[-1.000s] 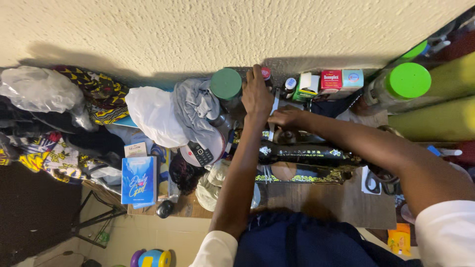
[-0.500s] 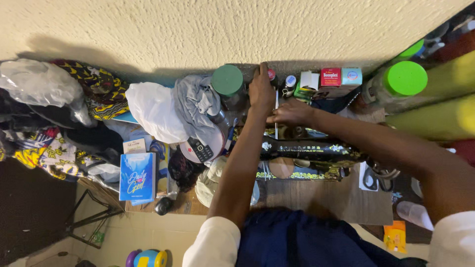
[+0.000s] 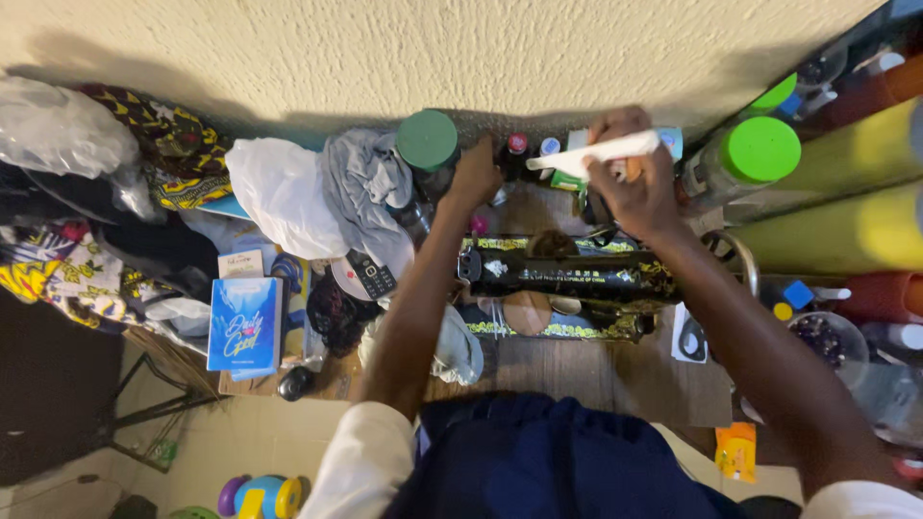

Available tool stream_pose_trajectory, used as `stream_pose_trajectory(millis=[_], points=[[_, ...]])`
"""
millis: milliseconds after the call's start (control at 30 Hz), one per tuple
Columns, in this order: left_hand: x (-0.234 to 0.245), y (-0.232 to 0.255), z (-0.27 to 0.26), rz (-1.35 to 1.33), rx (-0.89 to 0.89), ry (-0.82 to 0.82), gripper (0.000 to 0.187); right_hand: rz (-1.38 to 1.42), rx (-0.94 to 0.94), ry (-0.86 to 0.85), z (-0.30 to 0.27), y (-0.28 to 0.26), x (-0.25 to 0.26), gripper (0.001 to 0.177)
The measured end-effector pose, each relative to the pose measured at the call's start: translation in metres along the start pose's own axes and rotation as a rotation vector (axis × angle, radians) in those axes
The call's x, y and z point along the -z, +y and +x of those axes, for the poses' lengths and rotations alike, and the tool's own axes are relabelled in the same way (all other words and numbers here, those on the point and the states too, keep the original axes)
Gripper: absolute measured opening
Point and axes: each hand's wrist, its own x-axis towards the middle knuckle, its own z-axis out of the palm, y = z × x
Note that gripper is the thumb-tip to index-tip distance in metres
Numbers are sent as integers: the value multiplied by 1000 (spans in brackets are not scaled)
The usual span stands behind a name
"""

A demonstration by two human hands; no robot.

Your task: The person cleans a cluttered workspace by wiping down a sewing machine with a cloth and organizing various small objects including beads, bottles, and boxes into containers and drawers.

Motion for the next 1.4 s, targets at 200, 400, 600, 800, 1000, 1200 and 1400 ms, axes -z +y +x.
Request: stream_pose_trajectory(millis=[200,400,600,800,1000,1200,1400], points=[[25,-18,-32,529,-693,-284,31,368,-104,63,9,23,-14,11],[24,-3,-43,754,-1006,-12,36,351,-257,252,4,66,-21,7],[16,-15,-35,958,-949,69,17,370,-262,288,-2,90,-12,9],[16,-12,-34,917,-836,132,23,416,-261,379,-2,99,-5,8],[2,4,-22,662,-466,236,48,461,-229,366,-4,97,-7,8],[2,23,-11,534,-133,165,40,456,-230,383,-4,96,-5,8],[1,26,-1,352,41,114,36,483,-281,333,-6,94,-7,10]])
